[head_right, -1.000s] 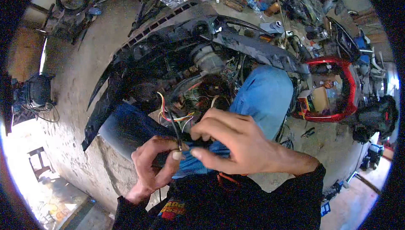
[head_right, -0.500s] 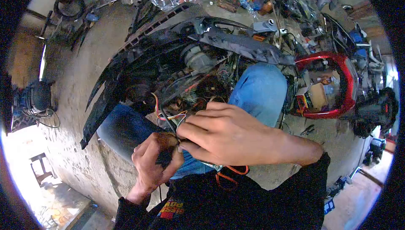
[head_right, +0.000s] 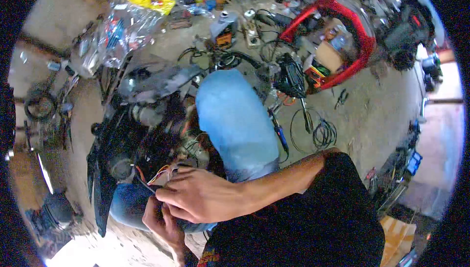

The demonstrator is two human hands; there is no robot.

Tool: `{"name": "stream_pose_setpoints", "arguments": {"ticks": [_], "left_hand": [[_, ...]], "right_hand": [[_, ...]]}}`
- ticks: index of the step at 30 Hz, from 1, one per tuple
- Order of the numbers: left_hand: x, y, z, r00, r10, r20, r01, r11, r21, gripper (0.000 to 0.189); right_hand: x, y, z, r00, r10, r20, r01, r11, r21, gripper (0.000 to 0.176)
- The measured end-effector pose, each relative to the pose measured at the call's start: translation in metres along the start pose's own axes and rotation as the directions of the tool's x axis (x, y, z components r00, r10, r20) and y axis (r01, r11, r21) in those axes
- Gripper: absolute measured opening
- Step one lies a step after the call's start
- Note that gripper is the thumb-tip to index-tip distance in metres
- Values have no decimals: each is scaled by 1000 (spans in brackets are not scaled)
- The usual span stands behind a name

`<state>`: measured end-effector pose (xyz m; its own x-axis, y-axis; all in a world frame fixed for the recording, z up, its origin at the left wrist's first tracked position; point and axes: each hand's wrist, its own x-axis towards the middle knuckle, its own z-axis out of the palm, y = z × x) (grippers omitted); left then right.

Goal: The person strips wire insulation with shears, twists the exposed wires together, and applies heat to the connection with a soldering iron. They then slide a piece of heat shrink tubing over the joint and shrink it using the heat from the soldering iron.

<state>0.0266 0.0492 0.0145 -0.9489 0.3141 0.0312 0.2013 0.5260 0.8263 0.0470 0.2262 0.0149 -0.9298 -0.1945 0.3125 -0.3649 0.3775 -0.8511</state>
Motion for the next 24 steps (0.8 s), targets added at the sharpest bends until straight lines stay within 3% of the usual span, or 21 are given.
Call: {"name": "stream_pose_setpoints", "arguments": {"ticks": [3,5,8,11,12,13,16,20,24], "left_hand": [[1,-10,3,996,79,-35,-80,996,-46,31],[4,-11,-1,1000,-9,21,11,995,-96,25],[4,-21,-8,982,92,167,-87,996,-36,36],[10,-18,-12,963,131,234,-116,990,-76,49],[11,-18,-13,956,148,253,-125,987,-105,52],[14,-19,-10,960,210,185,-180,969,-167,31],[16,-15,-15,953,260,156,-259,965,-31,32],[22,-14,-21,921,270,281,-293,955,44,30],[24,-14,-29,862,230,451,-327,933,148,25]], "right_hand": [[-10,6,7,999,25,-37,-20,991,130,22],[-13,11,10,998,17,-62,-4,978,208,20],[-16,23,11,999,25,36,-34,959,282,21],[-9,25,0,935,131,329,-245,910,335,22],[-5,24,-5,931,132,342,-248,914,322,24],[-1,23,-11,927,129,353,-245,919,307,25],[1,14,-16,962,111,248,-160,969,186,28],[0,17,-17,972,129,197,-150,984,94,32],[2,12,-32,893,260,367,-306,949,73,32]]}}
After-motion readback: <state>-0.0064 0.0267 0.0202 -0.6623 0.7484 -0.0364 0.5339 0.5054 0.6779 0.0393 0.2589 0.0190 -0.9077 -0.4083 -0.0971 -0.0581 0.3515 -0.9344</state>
